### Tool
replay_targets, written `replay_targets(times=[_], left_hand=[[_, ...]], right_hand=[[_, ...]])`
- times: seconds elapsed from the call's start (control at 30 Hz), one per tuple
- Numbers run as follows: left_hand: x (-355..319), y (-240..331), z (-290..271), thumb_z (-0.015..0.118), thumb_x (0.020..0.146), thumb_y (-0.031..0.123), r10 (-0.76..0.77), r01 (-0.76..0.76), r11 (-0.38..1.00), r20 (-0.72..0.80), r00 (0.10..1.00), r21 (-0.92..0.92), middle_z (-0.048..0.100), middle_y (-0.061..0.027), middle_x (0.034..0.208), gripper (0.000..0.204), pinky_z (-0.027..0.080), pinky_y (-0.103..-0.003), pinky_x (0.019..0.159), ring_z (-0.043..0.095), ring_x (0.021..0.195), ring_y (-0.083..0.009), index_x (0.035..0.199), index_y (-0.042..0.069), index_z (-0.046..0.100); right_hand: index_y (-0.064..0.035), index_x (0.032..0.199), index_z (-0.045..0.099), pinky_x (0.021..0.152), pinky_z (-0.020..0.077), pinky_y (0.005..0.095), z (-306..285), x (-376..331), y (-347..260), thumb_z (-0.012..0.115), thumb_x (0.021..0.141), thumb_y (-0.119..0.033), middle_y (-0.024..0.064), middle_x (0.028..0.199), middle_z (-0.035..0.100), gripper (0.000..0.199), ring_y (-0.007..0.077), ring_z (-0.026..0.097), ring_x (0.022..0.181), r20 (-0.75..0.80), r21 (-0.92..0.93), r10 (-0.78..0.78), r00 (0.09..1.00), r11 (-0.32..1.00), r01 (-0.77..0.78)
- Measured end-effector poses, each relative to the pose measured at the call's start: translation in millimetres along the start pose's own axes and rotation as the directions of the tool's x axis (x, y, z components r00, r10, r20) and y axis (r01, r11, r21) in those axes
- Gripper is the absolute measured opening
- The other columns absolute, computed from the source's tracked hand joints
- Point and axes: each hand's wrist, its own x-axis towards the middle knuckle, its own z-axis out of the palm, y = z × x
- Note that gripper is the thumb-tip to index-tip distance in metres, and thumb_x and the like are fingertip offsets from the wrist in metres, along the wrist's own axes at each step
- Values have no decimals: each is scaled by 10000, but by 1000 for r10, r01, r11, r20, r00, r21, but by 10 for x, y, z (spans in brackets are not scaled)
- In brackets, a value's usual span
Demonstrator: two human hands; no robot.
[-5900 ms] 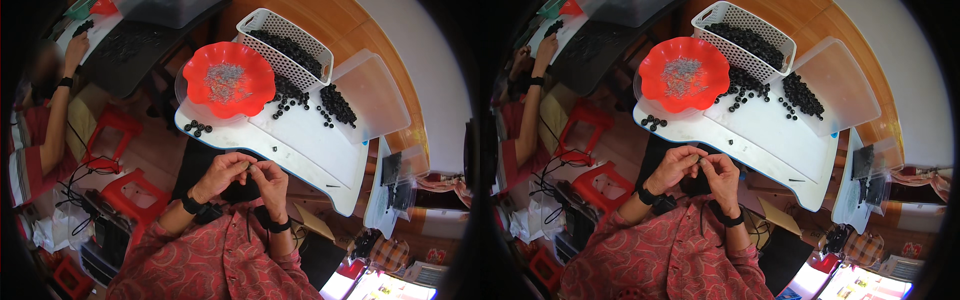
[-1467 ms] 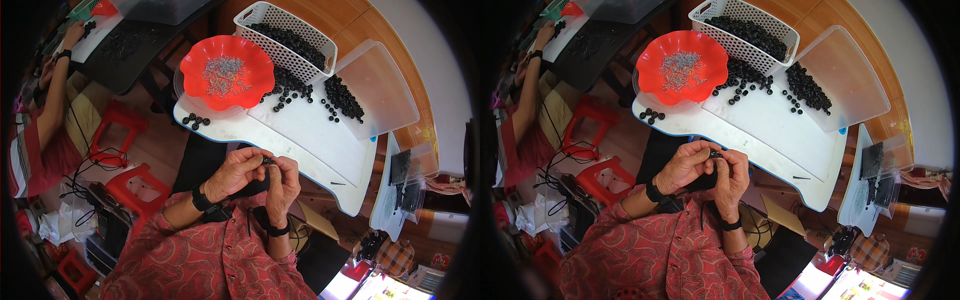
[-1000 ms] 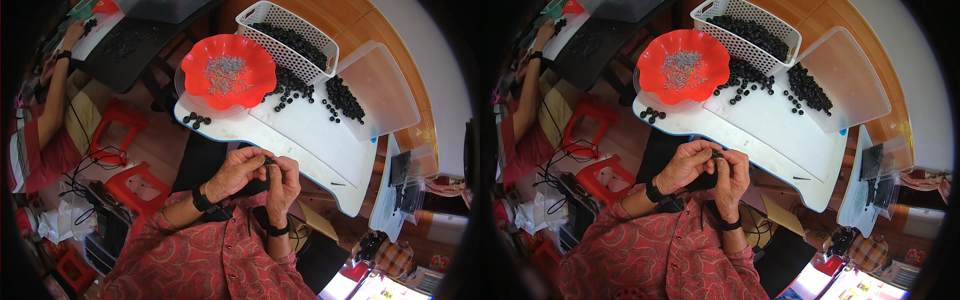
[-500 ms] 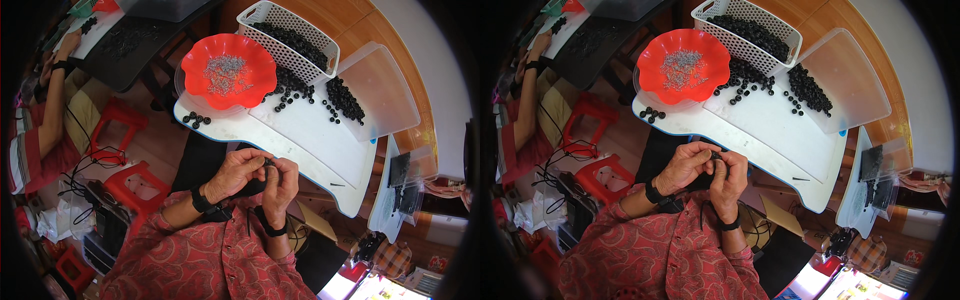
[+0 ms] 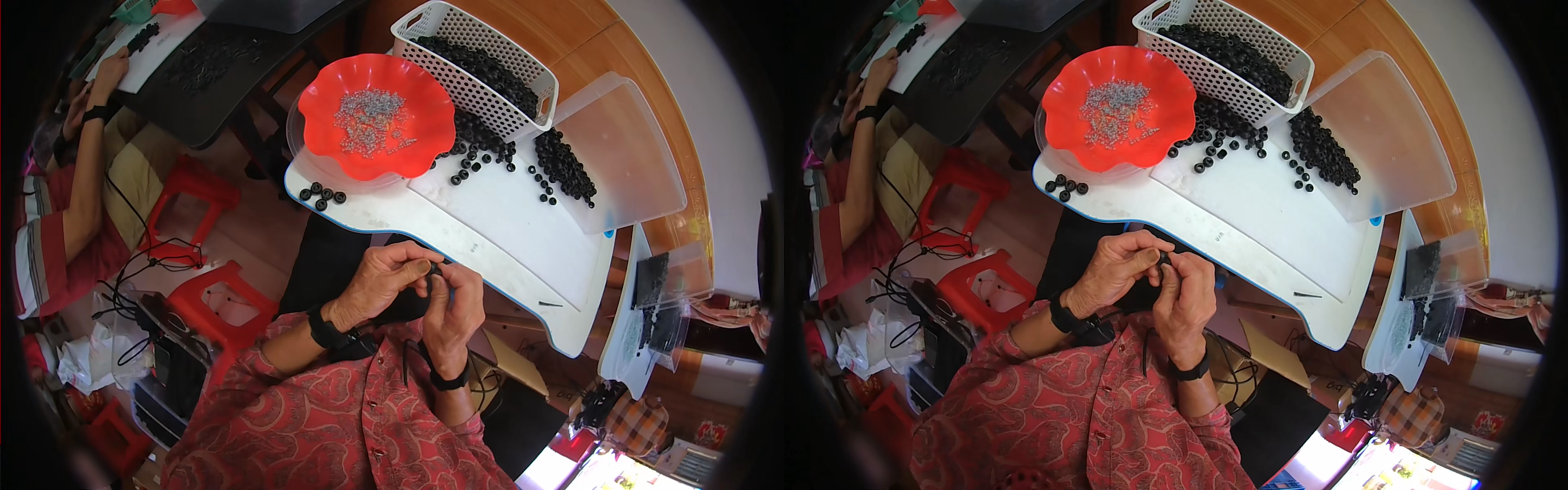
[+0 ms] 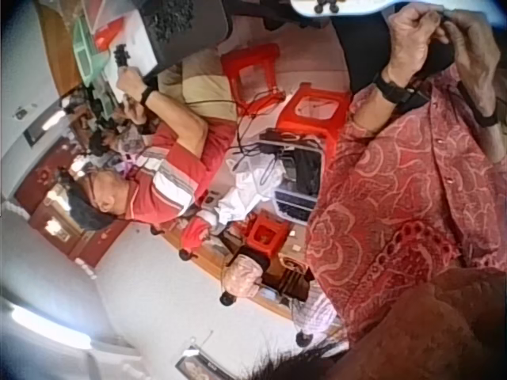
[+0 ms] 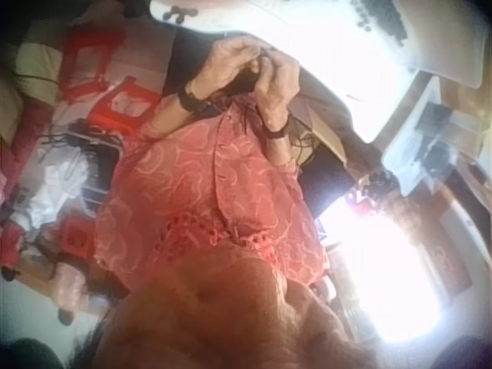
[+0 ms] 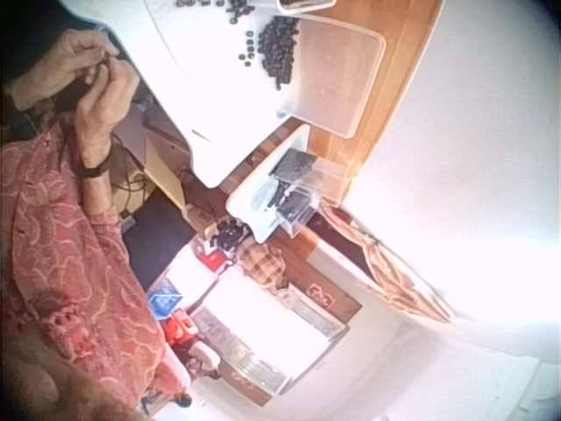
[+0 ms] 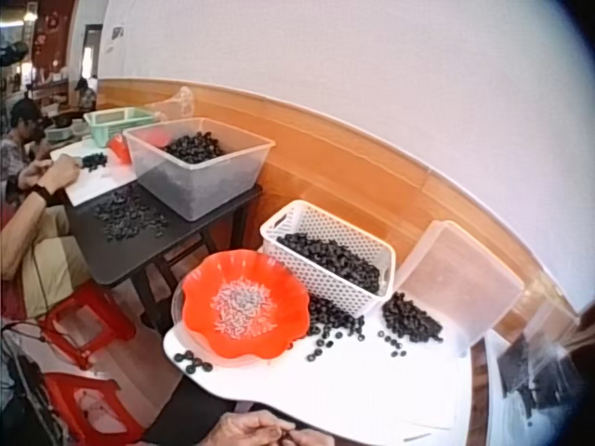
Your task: Assembling small black plastic components by hand in a manufacturing environment.
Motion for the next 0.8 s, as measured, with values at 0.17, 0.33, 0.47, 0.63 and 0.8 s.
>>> replay_targets(times=[0.17,0.33,0.47,0.63,0.8], left_hand=[[-6,-20,-22,594,966,58,28,-29,999,-18,999,-19,648,-94,945,195,560,-255,665,630,734,-119,1128,-50,615],[-13,-26,-44,650,940,86,54,-54,999,-51,997,-7,662,-52,867,159,547,-225,608,617,670,-78,1049,-29,647],[-34,-26,-85,650,939,82,47,-45,998,-69,997,36,665,-58,851,152,547,-223,608,619,670,-80,1038,-32,650],[-70,28,-113,630,940,43,18,-16,993,-13,1000,115,664,-92,849,140,559,-243,599,642,669,-122,1044,-50,642],[-90,88,-139,638,938,56,-24,18,986,35,999,164,664,-83,818,140,553,-236,588,645,643,-123,1035,-46,647]], right_hand=[[-21,983,663,636,531,324,-24,14,-42,687,835,44,142,917,649,163,260,663,766,9,29,34,999,999,-35],[-22,1004,671,646,535,311,-92,41,-13,695,833,40,135,939,660,184,239,670,781,100,97,59,993,993,-69],[-10,1024,694,673,526,280,-161,69,21,697,827,52,123,962,673,207,200,664,794,246,196,135,960,963,-186],[-4,995,720,694,515,258,-215,57,220,725,810,43,95,923,685,190,158,650,798,384,360,224,896,857,-369],[23,923,723,692,527,250,-295,197,317,762,770,50,88,880,694,159,140,654,787,602,454,321,731,615,-644]])
